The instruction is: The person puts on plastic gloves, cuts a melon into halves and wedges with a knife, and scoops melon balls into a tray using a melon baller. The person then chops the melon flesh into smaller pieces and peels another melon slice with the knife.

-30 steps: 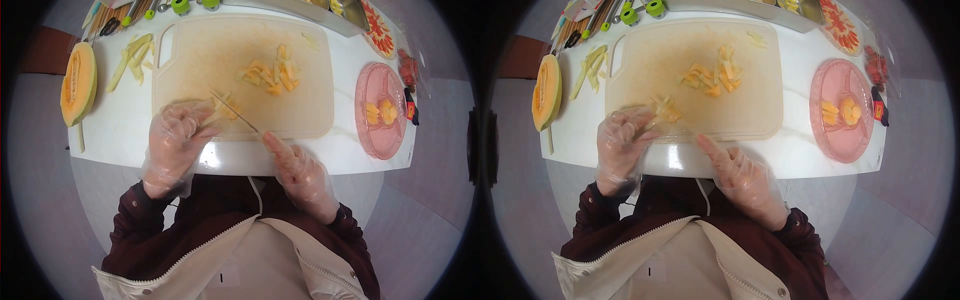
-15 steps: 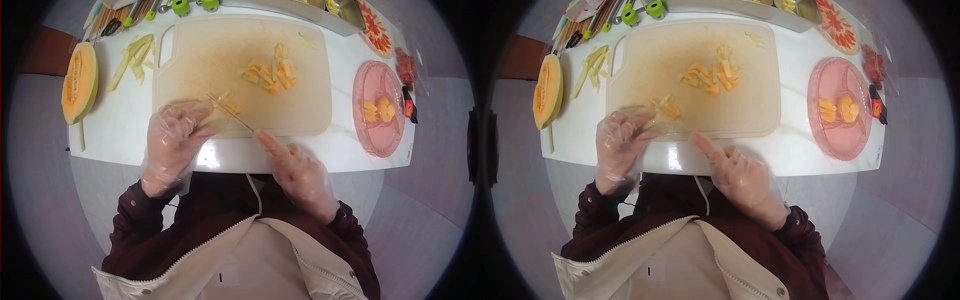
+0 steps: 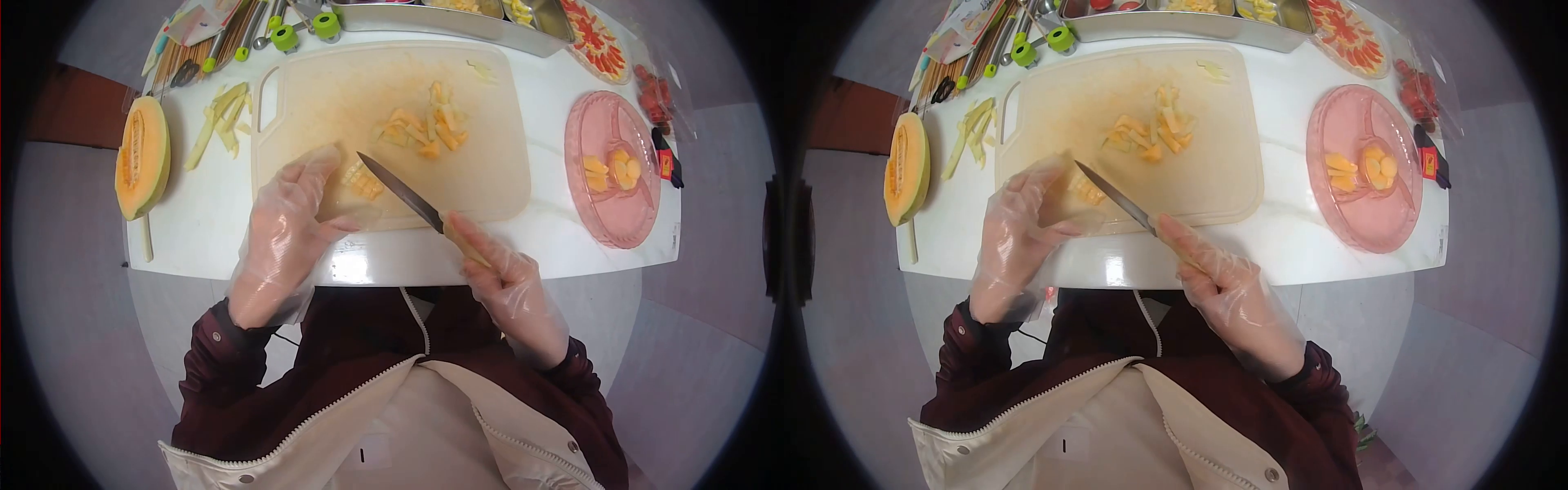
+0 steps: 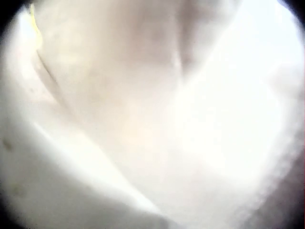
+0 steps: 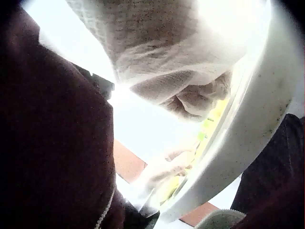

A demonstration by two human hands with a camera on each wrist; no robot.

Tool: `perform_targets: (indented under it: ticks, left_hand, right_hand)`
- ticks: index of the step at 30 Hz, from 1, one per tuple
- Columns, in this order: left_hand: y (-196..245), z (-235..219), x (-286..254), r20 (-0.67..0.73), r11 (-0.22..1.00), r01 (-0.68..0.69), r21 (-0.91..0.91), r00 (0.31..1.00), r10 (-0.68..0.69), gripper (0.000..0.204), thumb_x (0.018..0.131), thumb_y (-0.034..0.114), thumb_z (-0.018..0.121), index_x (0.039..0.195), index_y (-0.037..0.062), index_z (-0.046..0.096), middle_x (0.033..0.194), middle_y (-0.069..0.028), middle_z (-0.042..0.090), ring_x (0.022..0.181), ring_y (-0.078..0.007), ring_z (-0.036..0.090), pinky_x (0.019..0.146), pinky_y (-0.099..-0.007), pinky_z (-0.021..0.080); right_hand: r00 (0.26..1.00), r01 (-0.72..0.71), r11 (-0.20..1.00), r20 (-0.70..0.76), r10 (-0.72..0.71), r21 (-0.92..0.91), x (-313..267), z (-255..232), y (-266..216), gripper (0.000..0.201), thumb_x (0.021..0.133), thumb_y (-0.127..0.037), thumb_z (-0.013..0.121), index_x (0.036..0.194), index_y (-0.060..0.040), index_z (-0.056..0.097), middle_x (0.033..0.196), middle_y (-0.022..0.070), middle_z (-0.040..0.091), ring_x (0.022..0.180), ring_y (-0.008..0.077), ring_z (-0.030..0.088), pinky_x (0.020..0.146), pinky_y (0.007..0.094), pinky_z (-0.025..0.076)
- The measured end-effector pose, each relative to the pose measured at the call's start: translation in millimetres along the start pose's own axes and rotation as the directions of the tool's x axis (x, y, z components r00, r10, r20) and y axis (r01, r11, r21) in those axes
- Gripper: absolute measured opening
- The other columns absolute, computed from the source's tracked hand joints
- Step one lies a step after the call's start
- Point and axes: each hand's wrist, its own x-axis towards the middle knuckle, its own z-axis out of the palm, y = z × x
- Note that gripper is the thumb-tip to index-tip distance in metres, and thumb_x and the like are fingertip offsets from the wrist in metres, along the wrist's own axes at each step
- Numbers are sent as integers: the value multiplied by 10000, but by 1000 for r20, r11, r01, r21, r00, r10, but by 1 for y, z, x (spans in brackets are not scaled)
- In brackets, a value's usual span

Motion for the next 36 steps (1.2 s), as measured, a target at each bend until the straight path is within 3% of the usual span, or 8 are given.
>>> perform_targets:
  ticks: [3,6,9,11,19,21,28,36]
  left_hand:
    - [8,-2,10,117,997,71,27,990,-74,675,727,210,904,1303,-11,632,1200,-237,684,1075,-409,663,928,-427,542]
    - [12,1,29,198,1000,-20,13,980,17,650,719,165,884,1297,3,636,1189,-232,682,1040,-416,663,900,-435,556]
    - [11,9,32,204,996,-78,38,977,68,645,736,139,859,1322,3,627,1199,-238,677,1051,-406,663,908,-440,553]
    - [11,11,34,212,992,-60,113,977,35,671,722,123,854,1339,5,617,1174,-241,677,1056,-405,660,909,-445,550]
    - [-3,3,22,302,995,69,66,949,-85,647,717,53,839,1336,53,651,1177,-186,636,1062,-343,663,897,-394,562]
    - [-2,5,21,365,932,332,-143,893,-262,645,720,35,841,1337,40,656,1177,-166,631,997,-292,690,858,-369,581]
    - [1,11,18,179,992,76,-103,982,-56,551,649,62,900,1155,-11,696,962,-174,643,850,-319,647,747,-385,542]
    - [4,19,13,96,984,100,-145,992,-87,496,670,60,893,1126,0,708,912,-155,627,817,-307,629,729,-392,529]
  right_hand:
    - [993,-118,990,0,118,81,-7,-6,4,539,1003,-8,568,1528,-132,561,1059,-26,688,732,22,471,673,209,443]
    - [976,-202,959,-42,214,200,-12,-20,12,528,1030,-57,548,1554,-116,516,1373,29,685,798,88,549,797,282,522]
    - [985,-146,979,116,130,143,-11,-29,15,588,1062,-128,501,1638,-141,381,1120,15,638,721,64,458,766,246,504]
    - [867,-476,762,381,322,439,-13,-38,3,619,1065,-131,496,1660,-152,328,936,-15,540,742,68,457,750,241,491]
    - [917,-388,808,277,288,442,-8,-19,23,608,1049,-102,503,1641,-129,366,850,-43,526,774,64,470,716,204,418]
    - [937,-337,846,233,260,413,-5,-19,27,609,1037,-92,500,1634,-129,384,867,-42,541,776,62,474,710,199,410]
    - [883,-449,814,321,342,368,-4,-18,10,568,1082,-188,525,1631,-140,390,881,-36,581,703,25,416,661,164,348]
    - [904,-374,881,326,276,289,-1,-10,14,575,1079,-197,524,1638,-176,386,912,-33,575,740,32,442,687,179,379]
